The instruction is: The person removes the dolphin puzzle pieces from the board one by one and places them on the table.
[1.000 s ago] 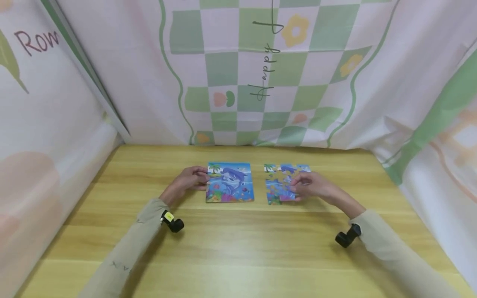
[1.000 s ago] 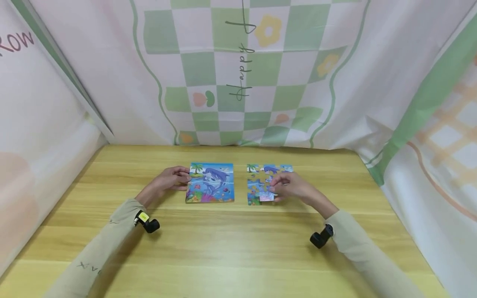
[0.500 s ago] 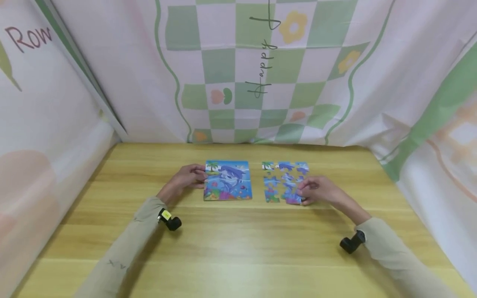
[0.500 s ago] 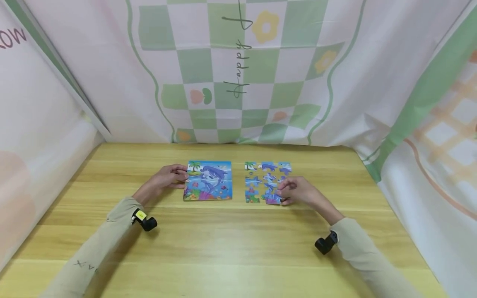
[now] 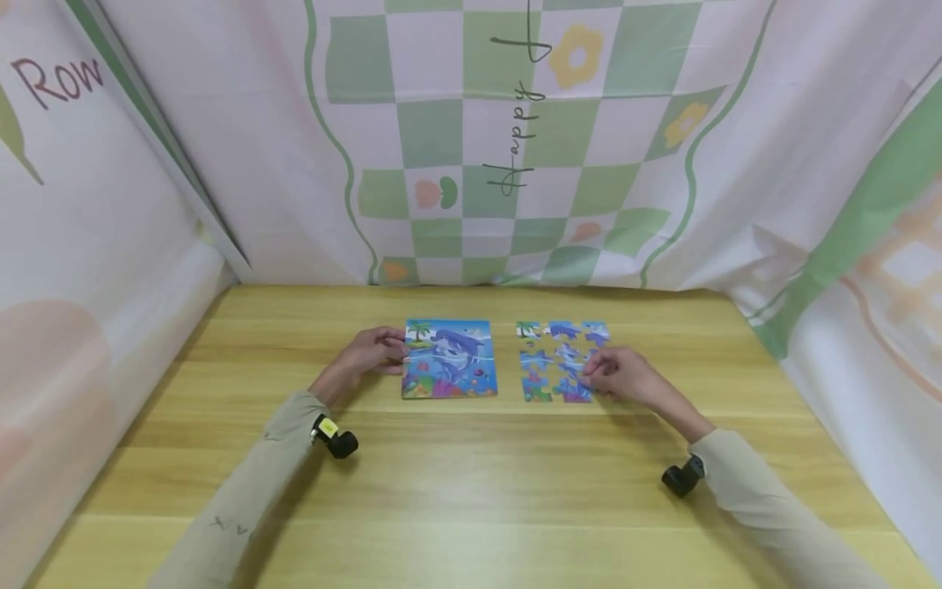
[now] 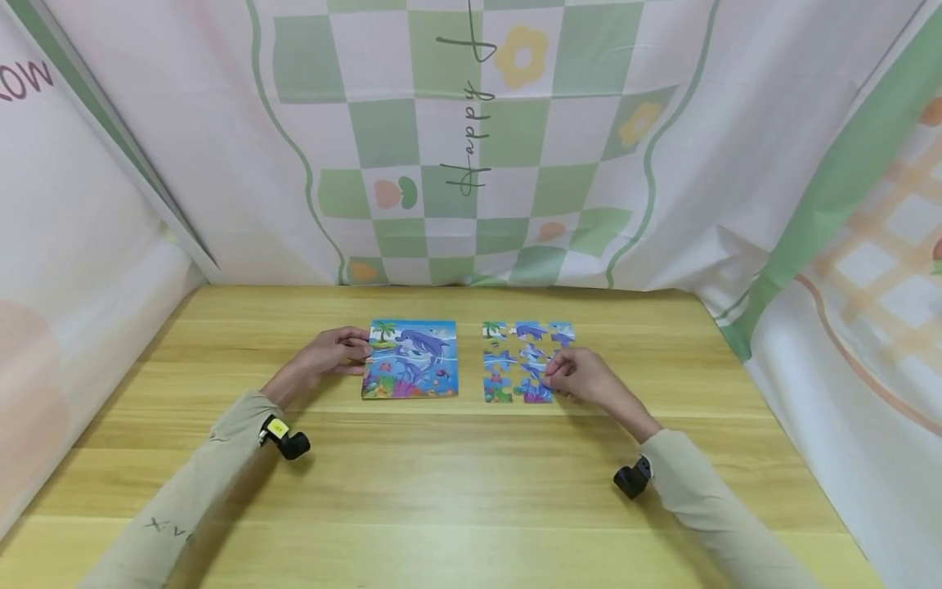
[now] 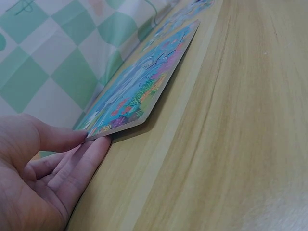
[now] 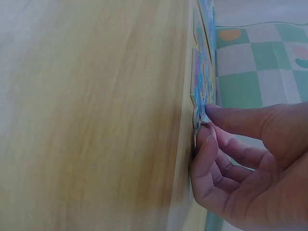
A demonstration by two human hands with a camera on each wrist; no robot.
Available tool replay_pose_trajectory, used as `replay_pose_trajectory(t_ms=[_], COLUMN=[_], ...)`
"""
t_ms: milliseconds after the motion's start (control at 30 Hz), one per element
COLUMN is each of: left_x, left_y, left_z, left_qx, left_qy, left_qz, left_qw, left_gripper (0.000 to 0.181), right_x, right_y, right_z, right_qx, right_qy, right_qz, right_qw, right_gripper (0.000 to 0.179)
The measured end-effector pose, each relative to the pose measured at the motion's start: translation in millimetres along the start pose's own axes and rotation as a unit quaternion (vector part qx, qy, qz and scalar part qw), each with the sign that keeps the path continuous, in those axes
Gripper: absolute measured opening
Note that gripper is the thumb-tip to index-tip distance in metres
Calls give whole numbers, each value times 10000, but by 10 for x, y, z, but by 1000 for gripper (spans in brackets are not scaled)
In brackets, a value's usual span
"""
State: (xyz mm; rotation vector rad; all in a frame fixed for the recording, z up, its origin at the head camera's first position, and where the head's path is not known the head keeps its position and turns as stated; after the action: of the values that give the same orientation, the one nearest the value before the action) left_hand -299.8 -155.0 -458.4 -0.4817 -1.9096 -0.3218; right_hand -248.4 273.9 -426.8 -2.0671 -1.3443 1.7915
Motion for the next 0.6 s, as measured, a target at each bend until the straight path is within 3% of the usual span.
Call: replay_pose_trajectory(t_ms=[400, 600], left_x=[4, -3], left_y=[2, 1], left_z=[-11, -9], left_qx=[-36, -42], left_qy=[54, 61], left_qz=[-20, -30], left_qw=[10000, 10000], left_gripper=[48, 47], right_x=[-52, -59], right_y=[20, -1], right_z=[-14, 0], right_qx=[-24, 127], right_qy=[170, 60], right_qz=[-246, -435], right_qw=[9995, 9990], right_gripper=[17, 17])
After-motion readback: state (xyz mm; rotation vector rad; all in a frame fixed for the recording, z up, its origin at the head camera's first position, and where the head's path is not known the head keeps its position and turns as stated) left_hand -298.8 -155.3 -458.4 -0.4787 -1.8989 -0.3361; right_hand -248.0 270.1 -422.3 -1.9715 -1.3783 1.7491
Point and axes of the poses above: each hand's wrist, its own z-axis towards the middle knuckle, its own y-axis out of the palm, x = y × z, the point moved 2 cm from there along z, towards the middle knuckle, and after that the axes turned 13 degrees about -x, right-handed, at the moved point
